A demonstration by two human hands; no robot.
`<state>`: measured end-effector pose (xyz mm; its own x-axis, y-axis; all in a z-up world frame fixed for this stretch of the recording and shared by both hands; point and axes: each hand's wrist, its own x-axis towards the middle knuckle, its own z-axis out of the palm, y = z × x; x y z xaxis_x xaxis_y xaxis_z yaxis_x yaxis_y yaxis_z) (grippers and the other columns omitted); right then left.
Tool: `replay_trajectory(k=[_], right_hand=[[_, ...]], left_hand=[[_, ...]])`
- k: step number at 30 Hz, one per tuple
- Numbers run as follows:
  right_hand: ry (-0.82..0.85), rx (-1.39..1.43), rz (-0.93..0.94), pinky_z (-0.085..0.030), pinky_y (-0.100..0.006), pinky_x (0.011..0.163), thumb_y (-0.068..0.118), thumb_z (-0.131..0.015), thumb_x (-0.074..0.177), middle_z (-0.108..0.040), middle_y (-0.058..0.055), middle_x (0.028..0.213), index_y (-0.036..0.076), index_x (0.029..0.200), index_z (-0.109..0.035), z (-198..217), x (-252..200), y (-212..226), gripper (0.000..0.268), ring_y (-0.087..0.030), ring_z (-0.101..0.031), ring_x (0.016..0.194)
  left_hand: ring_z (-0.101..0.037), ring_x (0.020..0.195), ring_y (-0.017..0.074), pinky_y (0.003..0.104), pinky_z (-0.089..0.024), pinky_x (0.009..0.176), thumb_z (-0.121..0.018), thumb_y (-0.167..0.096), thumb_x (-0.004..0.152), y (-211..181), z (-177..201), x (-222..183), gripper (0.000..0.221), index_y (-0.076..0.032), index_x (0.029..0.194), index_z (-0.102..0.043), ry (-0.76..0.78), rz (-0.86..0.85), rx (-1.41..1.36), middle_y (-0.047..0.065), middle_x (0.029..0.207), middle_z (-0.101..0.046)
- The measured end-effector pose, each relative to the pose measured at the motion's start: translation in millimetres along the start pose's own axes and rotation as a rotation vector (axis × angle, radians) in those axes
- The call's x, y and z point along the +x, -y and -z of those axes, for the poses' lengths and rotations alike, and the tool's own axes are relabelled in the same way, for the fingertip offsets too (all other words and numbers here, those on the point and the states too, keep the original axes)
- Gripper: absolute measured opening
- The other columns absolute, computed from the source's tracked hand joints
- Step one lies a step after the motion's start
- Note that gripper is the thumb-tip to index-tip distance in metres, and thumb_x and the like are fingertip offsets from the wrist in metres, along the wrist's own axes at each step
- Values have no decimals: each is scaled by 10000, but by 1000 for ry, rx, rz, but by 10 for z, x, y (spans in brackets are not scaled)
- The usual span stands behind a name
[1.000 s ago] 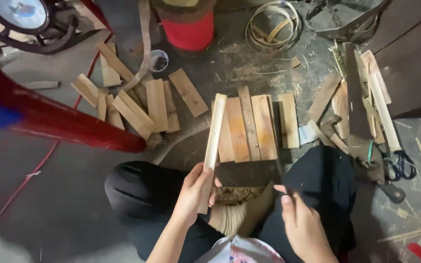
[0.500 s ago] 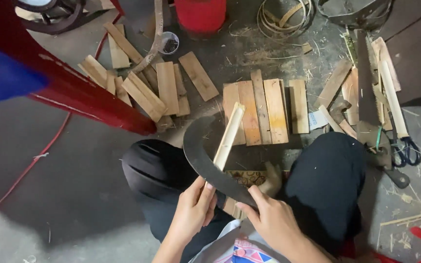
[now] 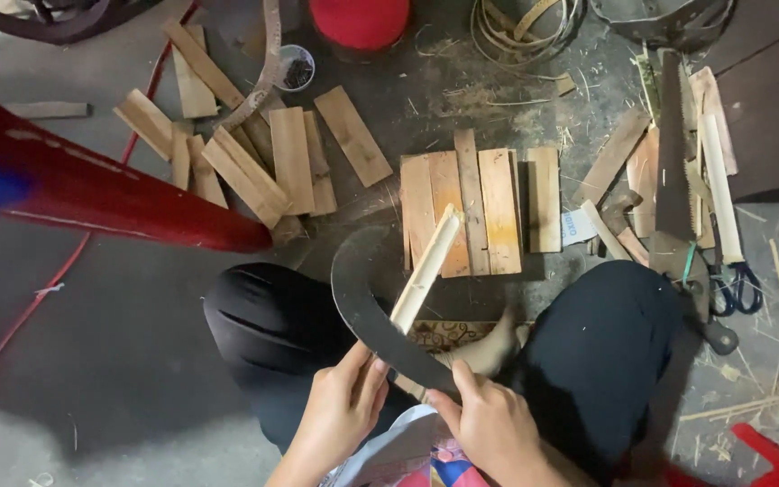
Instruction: Shaving a wooden stick with a curved blade and then sanding it with sandpaper.
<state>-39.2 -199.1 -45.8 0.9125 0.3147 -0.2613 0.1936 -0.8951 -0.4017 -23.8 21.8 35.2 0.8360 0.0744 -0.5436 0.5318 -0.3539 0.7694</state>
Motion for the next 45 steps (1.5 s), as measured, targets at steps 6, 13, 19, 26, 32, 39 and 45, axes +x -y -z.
replay_trajectory(k=[6, 13, 19, 26, 32, 39, 45], right_hand=[[-32, -55, -36, -552, -425, 393, 519, -604, 934, -698, -101, 601, 103, 1090, -559, 206, 239, -50, 446, -312, -703, 449], [-198, 225, -539, -453, -539, 995, 409, -291, 1109, -588, -265, 1401, 51, 1507, -517, 929, 1318, -1252, 581, -468, -588, 1205], [-345, 151, -313, -528, -500, 611, 297, -428, 1132, -689, -232, 729, -47, 974, -689, 1039, 772, -932, 460, -418, -659, 604], [-91, 60, 79, -522, -418, 389, 333, -613, 951, -712, -98, 530, 72, 1082, -559, 675, 508, -301, 297, -281, -699, 395], [-69, -123, 159, -547, -429, 431, 508, -613, 948, -698, -107, 613, 102, 1117, -569, 671, 527, -267, 442, -323, -700, 455], [-78, -163, 221, -537, -443, 395, 558, -630, 935, -656, -127, 558, 83, 1104, -560, 629, 545, -295, 509, -309, -665, 402], [-8, -164, -74, -480, -361, 457, 473, -301, 1096, -587, -83, 633, 76, 980, -575, 1285, 1260, -565, 496, -237, -581, 497]], left_hand=[[-516, 383, 108, 277, -396, 390, -572, -141, 997, -144, 94, 24, 215, -86, 1139, -723, 35, -60, 11, 6, 496, -617], [-566, 460, 106, 279, -469, 445, -597, -129, 950, -100, 156, -1, 216, -100, 1097, -752, 17, -57, 29, -3, 550, -652], [-437, 446, 123, 279, -333, 436, -523, -197, 1048, -317, 232, 217, 246, -86, 1191, -690, 41, 144, -220, 44, 577, -561], [-490, 474, 133, 289, -396, 482, -483, -213, 1066, -555, 145, 266, 226, -134, 1211, -637, 127, 114, -113, 45, 593, -615], [-424, 477, 126, 298, -355, 461, -492, -184, 1058, -527, 114, 246, 316, -165, 1344, -624, 133, 96, -171, 44, 600, -540], [-310, 448, 120, 305, -262, 432, -494, -175, 1090, -444, 99, 199, 174, -101, 1163, -634, 139, 158, -268, 24, 564, -455], [-340, 470, 132, 309, -269, 443, -485, -185, 1078, -306, 60, 6, 176, -110, 1178, -609, 171, 181, -258, 41, 590, -467]])
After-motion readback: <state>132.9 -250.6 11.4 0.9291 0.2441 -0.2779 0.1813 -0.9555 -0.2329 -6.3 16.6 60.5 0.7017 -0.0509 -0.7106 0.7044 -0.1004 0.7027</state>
